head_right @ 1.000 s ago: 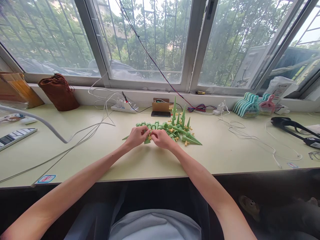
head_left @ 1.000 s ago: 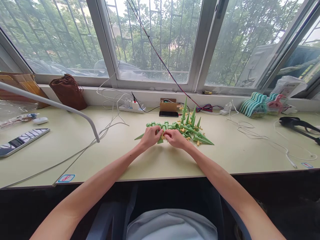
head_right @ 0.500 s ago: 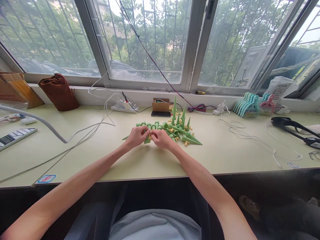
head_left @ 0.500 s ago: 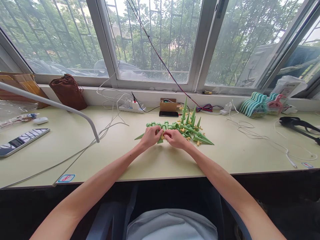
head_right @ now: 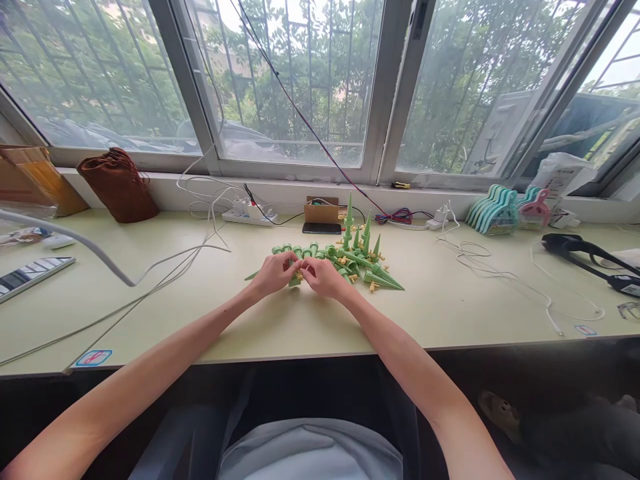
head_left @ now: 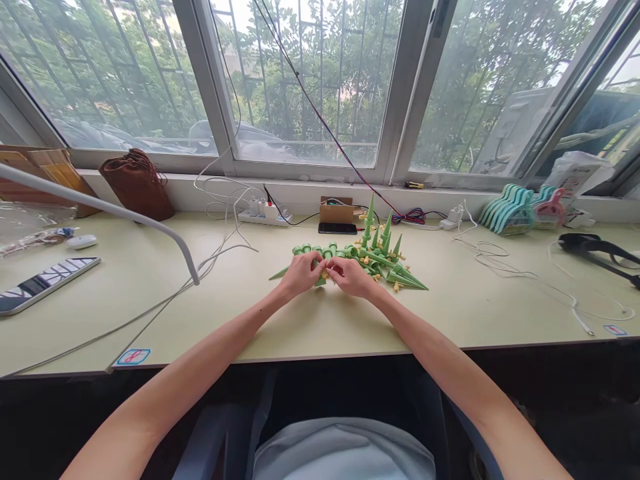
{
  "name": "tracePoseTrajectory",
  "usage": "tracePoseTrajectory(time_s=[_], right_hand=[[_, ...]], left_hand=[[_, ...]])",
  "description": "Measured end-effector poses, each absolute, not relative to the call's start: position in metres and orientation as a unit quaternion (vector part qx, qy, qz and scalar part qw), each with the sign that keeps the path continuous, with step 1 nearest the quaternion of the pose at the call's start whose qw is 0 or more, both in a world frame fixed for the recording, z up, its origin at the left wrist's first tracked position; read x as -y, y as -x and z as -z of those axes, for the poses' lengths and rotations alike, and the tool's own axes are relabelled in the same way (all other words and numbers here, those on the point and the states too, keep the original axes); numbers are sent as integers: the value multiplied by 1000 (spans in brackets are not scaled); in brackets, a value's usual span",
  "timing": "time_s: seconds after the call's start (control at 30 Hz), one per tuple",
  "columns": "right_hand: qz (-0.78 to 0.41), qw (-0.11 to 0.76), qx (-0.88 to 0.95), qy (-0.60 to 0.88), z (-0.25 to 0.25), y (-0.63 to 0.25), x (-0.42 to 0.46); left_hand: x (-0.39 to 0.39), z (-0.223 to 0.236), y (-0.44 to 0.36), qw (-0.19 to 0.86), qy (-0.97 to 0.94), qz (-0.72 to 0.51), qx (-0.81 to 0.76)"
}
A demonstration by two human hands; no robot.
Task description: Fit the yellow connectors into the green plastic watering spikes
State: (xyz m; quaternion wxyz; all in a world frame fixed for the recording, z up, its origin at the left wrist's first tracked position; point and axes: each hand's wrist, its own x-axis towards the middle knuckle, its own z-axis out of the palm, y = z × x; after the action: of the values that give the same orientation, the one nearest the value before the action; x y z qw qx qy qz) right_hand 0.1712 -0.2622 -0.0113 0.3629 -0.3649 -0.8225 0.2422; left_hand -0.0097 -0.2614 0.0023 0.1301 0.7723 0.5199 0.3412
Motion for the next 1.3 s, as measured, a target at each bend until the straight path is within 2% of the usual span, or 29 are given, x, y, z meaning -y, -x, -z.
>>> tracePoseTrajectory(time_s=[0.6, 1.3], right_hand=[[-258, 357, 819, 368, 14, -171, 260], [-208, 327, 834, 394, 15, -171, 259]], left_hand=[[264, -4, 9, 139, -779, -329, -515], [263, -3, 8, 134, -782, -349, -499]])
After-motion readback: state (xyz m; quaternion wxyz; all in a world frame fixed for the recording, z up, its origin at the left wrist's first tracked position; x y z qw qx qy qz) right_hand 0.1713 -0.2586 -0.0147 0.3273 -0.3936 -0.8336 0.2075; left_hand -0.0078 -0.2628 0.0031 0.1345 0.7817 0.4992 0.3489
